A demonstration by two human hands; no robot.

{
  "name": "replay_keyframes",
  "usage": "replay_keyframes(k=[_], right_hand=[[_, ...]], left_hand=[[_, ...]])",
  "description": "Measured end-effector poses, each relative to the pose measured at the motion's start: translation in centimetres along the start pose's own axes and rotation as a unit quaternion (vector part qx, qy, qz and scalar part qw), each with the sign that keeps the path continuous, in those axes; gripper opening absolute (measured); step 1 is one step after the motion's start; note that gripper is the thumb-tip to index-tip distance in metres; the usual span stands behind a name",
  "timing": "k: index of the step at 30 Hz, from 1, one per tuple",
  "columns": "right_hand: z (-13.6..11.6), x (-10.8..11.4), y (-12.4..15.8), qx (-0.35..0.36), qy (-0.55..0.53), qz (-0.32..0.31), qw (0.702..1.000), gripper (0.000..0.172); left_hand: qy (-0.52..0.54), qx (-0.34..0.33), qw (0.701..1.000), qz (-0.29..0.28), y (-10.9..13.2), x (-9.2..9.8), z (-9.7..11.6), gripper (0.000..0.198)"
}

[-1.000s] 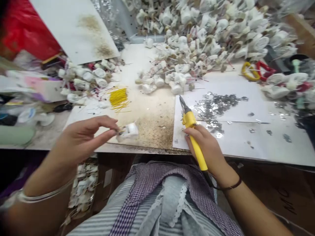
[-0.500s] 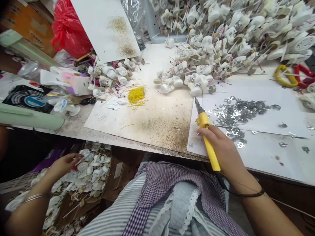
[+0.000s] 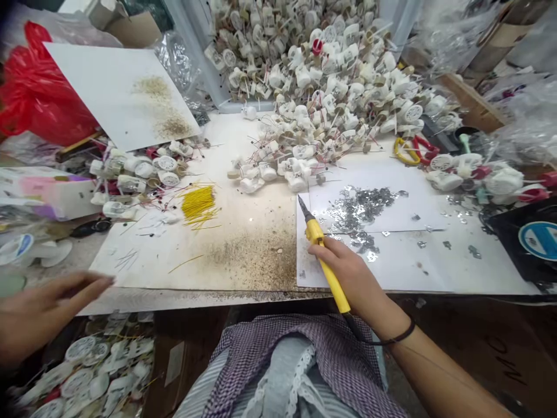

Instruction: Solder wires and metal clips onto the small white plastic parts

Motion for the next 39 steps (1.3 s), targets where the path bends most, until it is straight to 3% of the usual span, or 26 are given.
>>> replay_keyframes(k=[3, 6, 8, 11, 14, 16, 20, 23, 28, 31, 35, 39], right_hand=[[0.4, -0.5, -0.1, -0.012, 0.003, -0.001, 1.0, 0.04], [0.7, -0.9, -0.1, -0.013, -0.005, 0.002, 1.0, 0.036], [0.7, -0.8, -0.2, -0.008, -0.012, 0.008, 1.0, 0.034], [0.8, -0.6, -0.6, -0.012, -0.018, 0.018, 1.0, 0.034], [1.0, -0.3, -1.0, -0.019, -0.015, 0.043, 0.999, 0.036], [1.0, -0.1, -1.3, -0.016, -0.013, 0.064, 0.998, 0.036], [0.0, -0.4, -1.9, 0.006, -0.033, 0.069, 0.997, 0.036], [-1.0, -1.1, -2.3, 0.013, -0.048, 0.045, 0.998, 0.036], [-2.2, -1.2, -2.2, 0.027, -0.06, 0.043, 0.997, 0.033], [-2.2, 0.3, -1.9, 0.027, -0.048, 0.091, 0.994, 0.031], [-1.5, 2.7, -1.1, -0.008, -0.043, 0.148, 0.988, 0.034], [-0.2, 4.1, 0.5, -0.066, -0.089, 0.168, 0.98, 0.033]], left_hand=[[0.018, -0.091, 0.995, 0.035, -5.5, -0.7, 10.5, 0.038], [0.0, -0.231, 0.962, 0.148, -10.6, -1.4, 19.8, 0.04], [-0.022, -0.299, 0.937, 0.179, -13.5, -2.9, 23.7, 0.04], [-0.067, -0.37, 0.909, 0.182, -16.5, -4.7, 27.1, 0.027], [-0.087, -0.396, 0.898, 0.17, -17.1, -4.6, 28.1, 0.02], [-0.072, -0.385, 0.906, 0.159, -16.4, -3.8, 27.8, 0.02], [0.074, -0.314, 0.94, 0.111, -13.3, -2.6, 26.0, 0.012], [0.162, -0.287, 0.941, 0.078, -9.8, -3.3, 25.3, 0.012], [0.042, -0.424, 0.901, 0.083, -1.3, -6.0, 27.3, 0.011], [-0.018, -0.449, 0.89, 0.078, 2.6, -7.4, 28.2, 0.02], [-0.009, -0.404, 0.911, 0.079, 4.6, -7.7, 28.6, 0.036], [-0.008, -0.406, 0.909, 0.099, 5.3, -7.8, 29.5, 0.025]])
Point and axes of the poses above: each hand's wrist, its own y-axis away from the middle knuckle, its own x-axis out of the back of the hand, z = x × y, the point moved 9 cm from there along -y, towards the middle knuckle, and after that the axes turned 13 degrees about z, right-handed, at the moved point
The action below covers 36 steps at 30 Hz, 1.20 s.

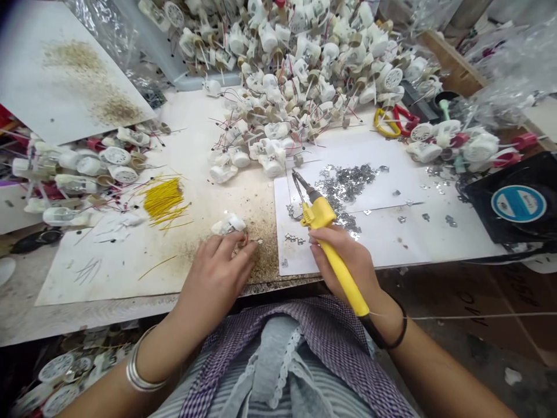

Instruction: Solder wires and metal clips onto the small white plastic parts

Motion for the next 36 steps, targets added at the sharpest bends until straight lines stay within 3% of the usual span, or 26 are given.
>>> replay_keyframes(k=[5, 12, 21, 26, 30, 32, 36], right_hand=[[1.3, 1.7, 1.4, -0.065, -0.031, 0.019, 0.997, 0.031], [1.6, 2.5, 2.2, -0.075, -0.04, 0.033, 0.996, 0.033], [1.3, 3.8, 2.6, -0.065, -0.037, 0.055, 0.996, 0.019], [1.1, 4.8, 2.9, -0.057, -0.014, 0.048, 0.997, 0.012], [0.6, 5.3, 3.3, -0.033, 0.025, 0.022, 0.999, 0.009], [0.7, 5.8, 3.7, -0.04, 0.032, 0.033, 0.998, 0.012], [1.3, 6.8, 4.3, -0.082, -0.011, 0.071, 0.994, 0.041]], left_hand=[[-0.03, 0.051, 0.998, -0.011, 0.2, -0.3, -0.6, 0.012], [-0.115, 0.113, 0.986, -0.03, 1.9, 0.0, -3.1, 0.011], [-0.107, 0.127, 0.983, -0.072, 2.2, -1.0, -3.0, 0.016], [-0.097, 0.08, 0.98, -0.157, 2.0, -1.5, -3.0, 0.016], [0.014, 0.131, 0.976, -0.174, 0.9, -1.8, -3.5, 0.01], [0.108, 0.18, 0.968, -0.137, 0.2, -2.1, -3.5, 0.008], [0.246, 0.215, 0.944, -0.048, -1.4, -2.9, -2.2, 0.009]])
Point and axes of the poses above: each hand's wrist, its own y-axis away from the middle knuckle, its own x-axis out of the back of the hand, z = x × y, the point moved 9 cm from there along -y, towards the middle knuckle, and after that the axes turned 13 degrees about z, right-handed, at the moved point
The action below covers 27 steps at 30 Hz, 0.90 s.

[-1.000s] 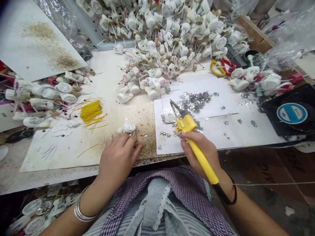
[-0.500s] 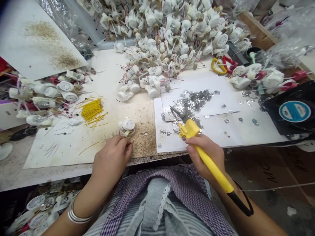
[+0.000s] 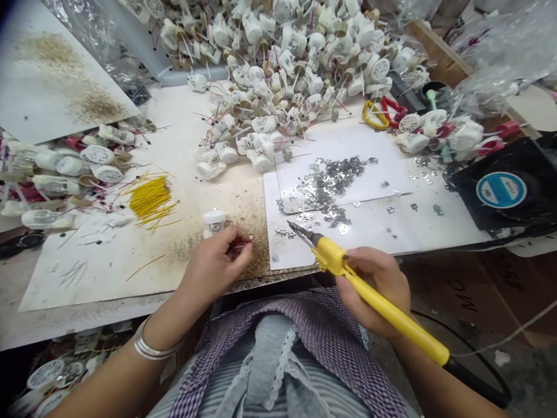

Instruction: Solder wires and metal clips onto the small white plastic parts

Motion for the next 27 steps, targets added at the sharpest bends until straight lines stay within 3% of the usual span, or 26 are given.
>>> replay_keyframes(k=[5, 9, 14, 19, 25, 27], right_hand=[[-1.2, -0.7, 0.0, 0.086, 0.068, -0.047, 0.993, 0.033], [-2.3, -1.7, -0.1, 0.127, 0.031, -0.087, 0.988, 0.032], [-3.1, -3.0, -0.2, 0.158, 0.059, -0.113, 0.979, 0.039], [-3.3, -4.3, 0.0, 0.159, 0.026, -0.182, 0.97, 0.046], [-3.7, -4.7, 0.5, 0.209, 0.049, -0.216, 0.953, 0.033], [-3.9, -4.6, 0.4, 0.208, 0.049, -0.212, 0.954, 0.036]], left_hand=[[0.02, -0.043, 0.999, 0.001, -1.0, -1.9, 2.0, 0.009], [-0.029, -0.031, 0.999, -0.001, -1.5, -2.5, 2.0, 0.01], [-0.083, -0.039, 0.996, -0.004, -1.6, -2.8, 2.2, 0.011], [-0.107, -0.047, 0.993, -0.013, -1.5, -2.8, 2.4, 0.011], [-0.123, -0.045, 0.991, -0.015, -1.7, -2.7, 2.5, 0.011], [-0.126, -0.047, 0.991, -0.019, -1.8, -2.7, 2.6, 0.011]])
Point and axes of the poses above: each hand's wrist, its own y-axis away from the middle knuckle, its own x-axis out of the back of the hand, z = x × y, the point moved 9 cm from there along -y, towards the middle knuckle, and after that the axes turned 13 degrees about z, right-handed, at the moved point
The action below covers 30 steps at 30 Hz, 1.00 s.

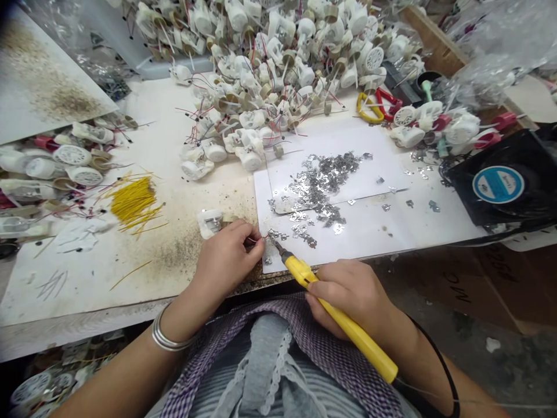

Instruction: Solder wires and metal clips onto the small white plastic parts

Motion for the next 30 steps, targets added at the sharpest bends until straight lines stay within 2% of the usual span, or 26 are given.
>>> replay_keyframes(k=[4, 7, 9, 12, 16, 20, 22, 25, 28, 30], right_hand=[[0.2, 1.0, 0.2, -0.015, -0.003, 0.05, 0.999, 0.051], [1.5, 1.7, 0.8, -0.086, -0.002, 0.135, 0.987, 0.044], [2.7, 1.0, 1.0, -0.164, -0.046, 0.168, 0.971, 0.036], [3.1, -2.0, -0.3, -0.216, -0.128, 0.141, 0.958, 0.023], [2.0, -5.2, -2.8, -0.159, -0.094, 0.087, 0.979, 0.031], [1.5, -7.1, -3.1, -0.101, -0.066, 0.033, 0.992, 0.031], [1.8, -7.1, -3.0, -0.096, -0.059, 0.028, 0.993, 0.034], [2.3, -6.2, -3.5, -0.1, -0.035, 0.053, 0.993, 0.034], [2.1, -5.3, -5.1, -0.093, -0.005, 0.084, 0.992, 0.03], [1.3, -5.4, -6.5, -0.075, -0.009, 0.089, 0.993, 0.03]], left_hand=[[0.0, -0.004, 1.0, -0.007, -0.1, 0.0, 0.1, 0.012], [-0.004, -0.002, 1.0, -0.01, -0.2, 0.0, 0.1, 0.012], [-0.01, 0.001, 1.0, -0.005, -0.2, 0.2, 0.0, 0.012], [0.002, 0.009, 1.0, 0.017, 0.0, 0.7, -0.1, 0.012], [0.07, 0.033, 0.995, 0.057, 1.0, 2.1, -1.0, 0.013], [0.167, 0.095, 0.976, 0.1, 3.2, 3.8, -3.2, 0.019], [0.222, 0.133, 0.96, 0.106, 4.7, 4.3, -4.5, 0.024], [0.307, 0.217, 0.923, 0.085, 7.0, 3.9, -6.5, 0.023], [0.379, 0.298, 0.874, 0.051, 9.0, 3.0, -7.8, 0.029], [0.403, 0.326, 0.854, 0.044, 9.9, 2.9, -8.4, 0.03]])
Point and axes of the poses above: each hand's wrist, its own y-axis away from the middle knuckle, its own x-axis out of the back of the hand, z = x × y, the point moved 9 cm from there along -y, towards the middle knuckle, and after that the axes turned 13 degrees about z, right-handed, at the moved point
